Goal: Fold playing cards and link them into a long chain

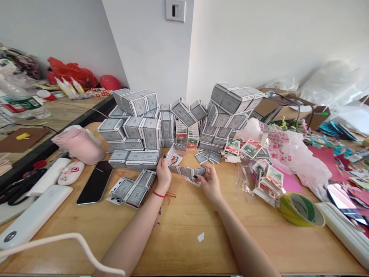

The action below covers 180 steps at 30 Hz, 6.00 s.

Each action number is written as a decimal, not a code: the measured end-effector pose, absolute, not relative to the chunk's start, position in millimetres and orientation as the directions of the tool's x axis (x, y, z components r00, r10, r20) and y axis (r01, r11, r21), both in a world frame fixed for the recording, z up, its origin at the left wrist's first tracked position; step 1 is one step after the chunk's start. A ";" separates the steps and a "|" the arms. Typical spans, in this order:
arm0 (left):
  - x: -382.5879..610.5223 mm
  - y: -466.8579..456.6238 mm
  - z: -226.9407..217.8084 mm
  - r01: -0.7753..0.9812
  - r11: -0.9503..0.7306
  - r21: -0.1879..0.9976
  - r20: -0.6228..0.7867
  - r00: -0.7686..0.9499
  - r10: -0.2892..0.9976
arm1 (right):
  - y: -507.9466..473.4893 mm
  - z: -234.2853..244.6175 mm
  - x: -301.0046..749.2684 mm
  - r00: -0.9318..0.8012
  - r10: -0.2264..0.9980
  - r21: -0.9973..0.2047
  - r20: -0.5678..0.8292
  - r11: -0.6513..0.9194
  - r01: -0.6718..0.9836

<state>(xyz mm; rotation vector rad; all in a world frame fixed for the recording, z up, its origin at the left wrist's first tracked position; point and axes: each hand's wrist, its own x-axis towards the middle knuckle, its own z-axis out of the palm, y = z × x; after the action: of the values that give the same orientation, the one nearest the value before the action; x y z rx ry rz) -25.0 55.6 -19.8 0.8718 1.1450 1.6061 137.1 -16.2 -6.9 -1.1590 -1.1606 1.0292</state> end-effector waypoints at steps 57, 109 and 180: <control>-30.7 49.9 -3.9 -0.360 -0.002 0.933 -0.055 -0.145 0.988 | 1.5 -25.7 166.1 0.193 0.971 -0.903 0.144 0.049 0.427; -35.5 43.9 -2.2 -0.428 0.011 0.904 0.010 0.047 0.999 | -9.0 -13.4 161.8 0.113 0.914 -0.520 0.389 0.116 0.846; -30.2 39.5 11.1 -0.166 0.053 0.985 0.016 0.388 0.922 | -5.2 -15.7 156.2 -0.147 0.949 -0.688 0.277 0.303 0.659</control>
<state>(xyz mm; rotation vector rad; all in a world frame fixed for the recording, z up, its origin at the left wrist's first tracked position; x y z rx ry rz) -30.2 39.5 11.1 1.2314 0.8014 0.9781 156.2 -5.2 -15.7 -1.4314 -1.8873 0.5403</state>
